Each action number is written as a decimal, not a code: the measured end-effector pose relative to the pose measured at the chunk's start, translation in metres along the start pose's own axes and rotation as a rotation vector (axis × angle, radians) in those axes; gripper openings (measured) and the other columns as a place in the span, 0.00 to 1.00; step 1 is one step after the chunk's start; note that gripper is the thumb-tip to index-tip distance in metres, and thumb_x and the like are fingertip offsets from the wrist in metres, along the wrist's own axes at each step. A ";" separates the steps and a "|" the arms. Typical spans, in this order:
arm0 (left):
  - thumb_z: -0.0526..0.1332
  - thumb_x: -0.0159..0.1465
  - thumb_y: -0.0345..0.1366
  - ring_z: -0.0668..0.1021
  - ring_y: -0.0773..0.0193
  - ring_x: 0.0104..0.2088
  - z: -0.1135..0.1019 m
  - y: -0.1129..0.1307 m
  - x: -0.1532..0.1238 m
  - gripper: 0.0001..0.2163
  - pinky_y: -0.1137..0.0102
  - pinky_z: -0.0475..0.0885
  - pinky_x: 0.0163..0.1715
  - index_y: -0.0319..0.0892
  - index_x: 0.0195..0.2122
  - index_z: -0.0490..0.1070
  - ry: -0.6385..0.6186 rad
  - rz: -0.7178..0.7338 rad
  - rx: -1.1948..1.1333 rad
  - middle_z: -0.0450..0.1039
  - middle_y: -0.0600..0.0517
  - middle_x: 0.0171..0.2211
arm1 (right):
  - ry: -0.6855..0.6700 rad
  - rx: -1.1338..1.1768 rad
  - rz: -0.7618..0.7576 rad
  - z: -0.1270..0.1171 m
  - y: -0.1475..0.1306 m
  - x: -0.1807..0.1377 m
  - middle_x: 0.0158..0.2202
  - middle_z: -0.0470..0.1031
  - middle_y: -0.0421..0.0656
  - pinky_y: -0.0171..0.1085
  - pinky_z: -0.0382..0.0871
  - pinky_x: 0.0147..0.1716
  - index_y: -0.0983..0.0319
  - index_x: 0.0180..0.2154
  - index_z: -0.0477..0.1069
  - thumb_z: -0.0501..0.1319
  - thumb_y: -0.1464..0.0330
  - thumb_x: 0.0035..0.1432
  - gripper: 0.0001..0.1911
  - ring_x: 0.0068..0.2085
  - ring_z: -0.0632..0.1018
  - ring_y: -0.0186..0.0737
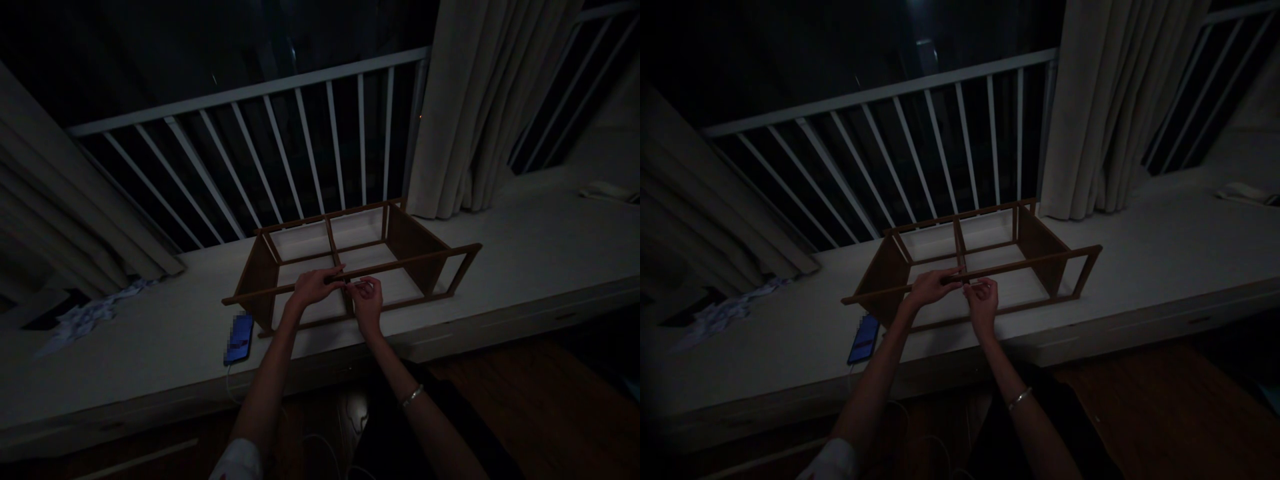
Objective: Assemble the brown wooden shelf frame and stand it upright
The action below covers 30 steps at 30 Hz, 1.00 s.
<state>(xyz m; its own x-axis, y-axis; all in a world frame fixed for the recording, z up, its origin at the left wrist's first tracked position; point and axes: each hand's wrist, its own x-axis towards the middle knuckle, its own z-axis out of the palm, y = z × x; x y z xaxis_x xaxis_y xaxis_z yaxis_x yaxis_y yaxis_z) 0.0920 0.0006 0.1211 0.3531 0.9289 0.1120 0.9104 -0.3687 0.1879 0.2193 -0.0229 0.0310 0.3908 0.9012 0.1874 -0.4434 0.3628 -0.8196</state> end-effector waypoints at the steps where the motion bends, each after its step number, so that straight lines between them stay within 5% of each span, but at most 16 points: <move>1: 0.50 0.58 0.56 0.73 0.59 0.50 -0.001 0.001 0.000 0.26 0.69 0.66 0.45 0.63 0.57 0.50 -0.001 0.002 -0.008 0.71 0.58 0.50 | 0.014 -0.036 -0.017 0.000 0.000 0.001 0.27 0.70 0.35 0.33 0.68 0.31 0.59 0.38 0.60 0.67 0.64 0.44 0.20 0.28 0.74 0.32; 8: 0.50 0.59 0.53 0.73 0.60 0.50 -0.003 0.002 -0.002 0.24 0.70 0.65 0.46 0.61 0.58 0.51 -0.023 -0.031 -0.020 0.71 0.58 0.50 | 0.057 -0.366 -0.231 -0.005 -0.006 0.002 0.38 0.69 0.41 0.32 0.63 0.28 0.60 0.38 0.64 0.65 0.62 0.45 0.18 0.32 0.71 0.33; 17: 0.48 0.62 0.50 0.72 0.60 0.50 0.004 -0.003 0.000 0.22 0.68 0.65 0.47 0.62 0.58 0.50 -0.001 -0.004 -0.004 0.70 0.58 0.51 | 0.003 -0.803 -0.616 -0.019 -0.008 0.012 0.35 0.70 0.44 0.41 0.59 0.42 0.60 0.33 0.68 0.63 0.60 0.51 0.11 0.41 0.69 0.42; 30: 0.47 0.62 0.50 0.74 0.59 0.48 0.004 -0.003 0.002 0.21 0.67 0.67 0.45 0.63 0.57 0.50 0.006 -0.001 -0.010 0.70 0.59 0.50 | -0.177 -0.990 -0.626 -0.023 -0.011 0.010 0.34 0.75 0.42 0.40 0.55 0.42 0.57 0.34 0.71 0.58 0.61 0.57 0.08 0.39 0.70 0.41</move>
<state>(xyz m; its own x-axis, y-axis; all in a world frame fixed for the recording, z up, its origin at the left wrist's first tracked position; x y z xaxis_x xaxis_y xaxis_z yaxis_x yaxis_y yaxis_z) 0.0911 0.0036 0.1165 0.3511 0.9289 0.1178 0.9084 -0.3684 0.1978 0.2463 -0.0237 0.0296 0.1658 0.6807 0.7135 0.6335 0.4810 -0.6061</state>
